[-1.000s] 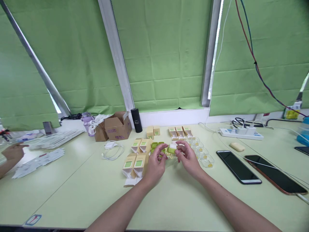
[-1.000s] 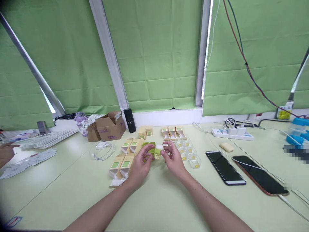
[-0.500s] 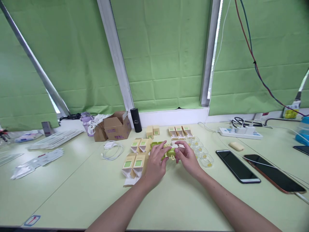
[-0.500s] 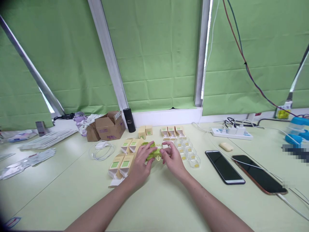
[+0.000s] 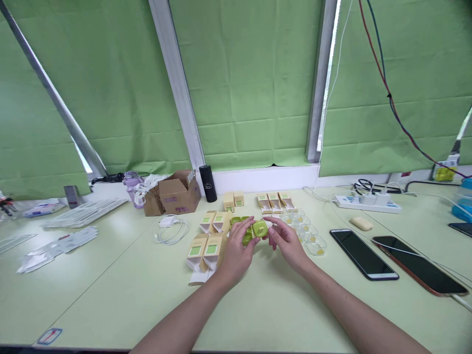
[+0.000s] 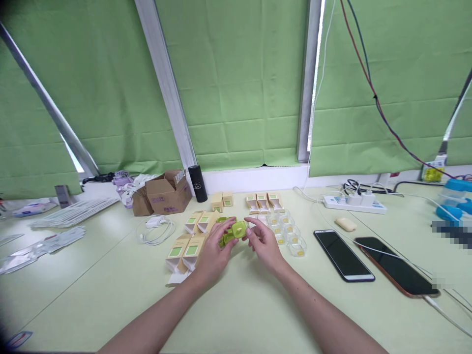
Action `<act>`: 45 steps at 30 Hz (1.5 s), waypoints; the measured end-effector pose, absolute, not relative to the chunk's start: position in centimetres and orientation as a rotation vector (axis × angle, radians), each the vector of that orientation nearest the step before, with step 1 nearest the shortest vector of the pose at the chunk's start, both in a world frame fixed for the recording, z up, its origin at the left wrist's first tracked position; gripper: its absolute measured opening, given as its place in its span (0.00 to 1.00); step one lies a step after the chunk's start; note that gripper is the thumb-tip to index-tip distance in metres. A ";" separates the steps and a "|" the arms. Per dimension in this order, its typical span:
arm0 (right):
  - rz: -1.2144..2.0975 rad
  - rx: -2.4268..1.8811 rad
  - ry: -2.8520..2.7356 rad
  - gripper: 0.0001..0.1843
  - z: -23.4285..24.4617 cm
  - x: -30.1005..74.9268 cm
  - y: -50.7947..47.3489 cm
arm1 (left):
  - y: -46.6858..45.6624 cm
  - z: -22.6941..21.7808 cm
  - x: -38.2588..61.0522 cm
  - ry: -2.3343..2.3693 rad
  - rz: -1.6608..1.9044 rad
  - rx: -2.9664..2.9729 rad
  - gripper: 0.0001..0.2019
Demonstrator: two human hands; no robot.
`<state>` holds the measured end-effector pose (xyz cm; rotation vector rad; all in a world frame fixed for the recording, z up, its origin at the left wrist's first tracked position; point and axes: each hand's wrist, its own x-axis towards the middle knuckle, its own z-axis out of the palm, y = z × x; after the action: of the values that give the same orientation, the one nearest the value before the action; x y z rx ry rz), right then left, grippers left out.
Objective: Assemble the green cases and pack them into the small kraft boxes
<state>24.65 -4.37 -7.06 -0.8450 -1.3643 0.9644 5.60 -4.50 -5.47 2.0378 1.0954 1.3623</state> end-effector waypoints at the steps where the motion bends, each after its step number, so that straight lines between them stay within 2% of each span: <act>1: 0.966 -0.839 -1.378 0.34 -7.1 24.7 -4.4 | -4.5 -5.5 5.6 1.102 1.356 2.002 0.21; 19: 0.904 -0.889 -1.383 0.27 -8.0 24.4 -3.7 | -3.7 -6.1 6.2 1.044 1.350 1.634 0.23; 26: 1.097 -0.778 -1.327 0.26 -7.4 24.5 -3.9 | -3.3 -6.6 6.3 1.053 1.326 1.616 0.25; 32: 1.235 -0.725 -1.208 0.29 -6.9 24.9 -4.2 | -3.4 -6.9 6.0 1.021 1.284 1.684 0.26; 35: 1.263 -0.710 -1.162 0.31 -6.9 25.0 -4.1 | -3.6 -7.0 5.9 0.963 1.275 1.738 0.26; 39: 1.275 -0.696 -1.129 0.32 -7.1 24.8 -3.9 | -3.7 -7.0 5.9 0.978 1.288 1.802 0.32; 45: 1.280 -0.678 -1.176 0.29 -7.3 24.5 -3.9 | -4.0 -6.9 5.9 1.085 1.269 1.882 0.34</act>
<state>24.50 -3.94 -7.30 -0.6781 -1.1758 1.2804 5.85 -3.97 -6.92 1.8824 1.0845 1.2695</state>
